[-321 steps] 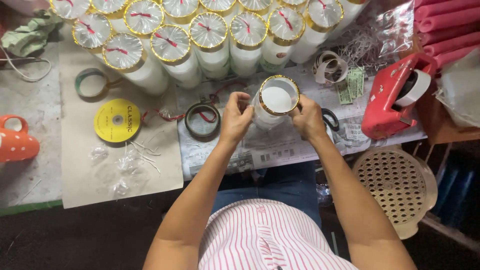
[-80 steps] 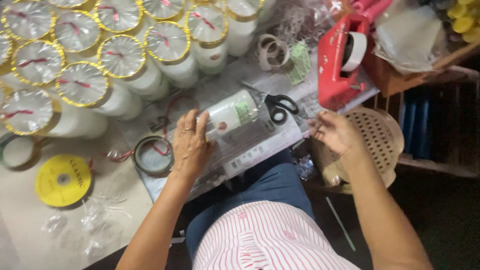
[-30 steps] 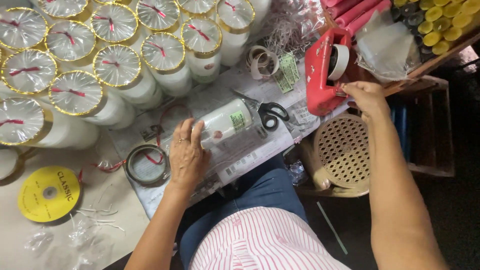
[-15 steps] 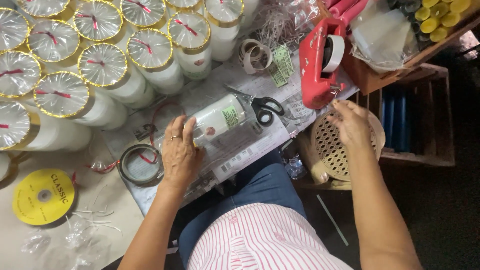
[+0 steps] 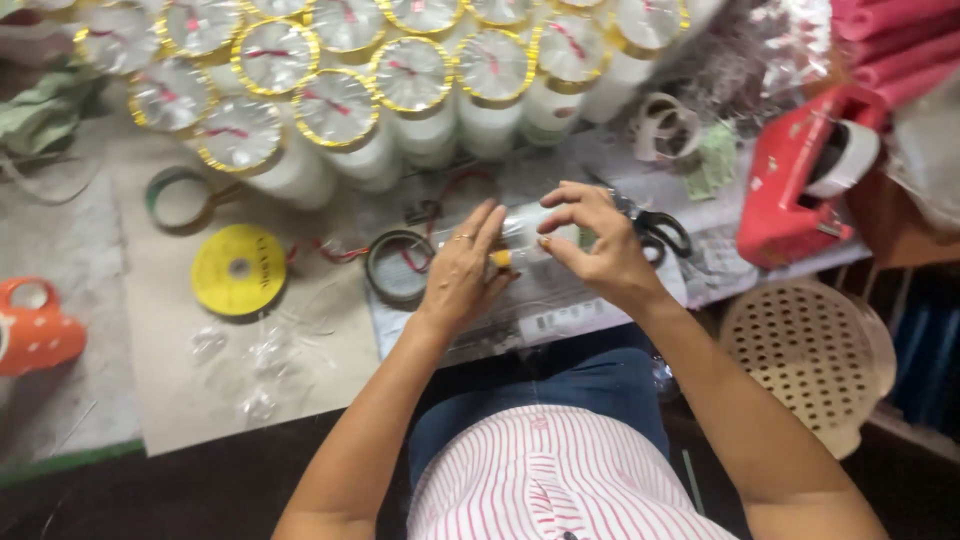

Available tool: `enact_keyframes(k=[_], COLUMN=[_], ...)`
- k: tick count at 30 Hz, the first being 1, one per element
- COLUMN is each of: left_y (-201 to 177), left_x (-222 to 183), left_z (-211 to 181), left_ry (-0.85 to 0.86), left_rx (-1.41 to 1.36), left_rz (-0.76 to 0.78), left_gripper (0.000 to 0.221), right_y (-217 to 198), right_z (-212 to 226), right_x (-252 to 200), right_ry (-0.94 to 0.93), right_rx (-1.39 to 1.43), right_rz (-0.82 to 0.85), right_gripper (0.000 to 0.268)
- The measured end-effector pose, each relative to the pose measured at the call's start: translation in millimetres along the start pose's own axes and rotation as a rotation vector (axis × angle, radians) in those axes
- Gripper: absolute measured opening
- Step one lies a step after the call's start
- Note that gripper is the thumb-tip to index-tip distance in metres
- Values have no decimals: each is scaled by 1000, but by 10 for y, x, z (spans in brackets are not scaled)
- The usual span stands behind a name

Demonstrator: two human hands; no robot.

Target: Applying labels, seals, and decorative elements to glass jars in a candle production environment.

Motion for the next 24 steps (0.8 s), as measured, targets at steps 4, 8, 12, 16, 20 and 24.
enact_keyframes(k=[4,8,12,16,20,24], left_y=[-8,68,142,66,-3,-192], left_x=[-9,-15,-48,-54,18,325], left_z=[15,45,64,-7,-57,-2], left_ry=[-25,-49,-76,-70,-38,-23], left_rx=[-76,-95,-90,-26,73,150], left_rz=[-12,-35,-28,-59,-44,12], left_gripper=[107,119,122,129,130,96], right_y=[208,213,247,245,165,9], right_z=[-445,-751,-750,-1132,-1506,-277], right_x=[126,232,439,634,746,48], right_ry=[7,81,160,644,567,-153], right_rx=[-149,-325,-440,-488,-514,-189], right_rz=[56,78,114,198,31,-425], right_gripper=[17,22,35,46,14,8])
Point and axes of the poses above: each hand's wrist, its own x-axis towards the middle knuckle, its own y-axis out of the palm, z = x × y, the point moved 9 cm from there along x, towards the middle knuckle, and after that the axes turned 14 degrees about x, right-handed, at the moved point
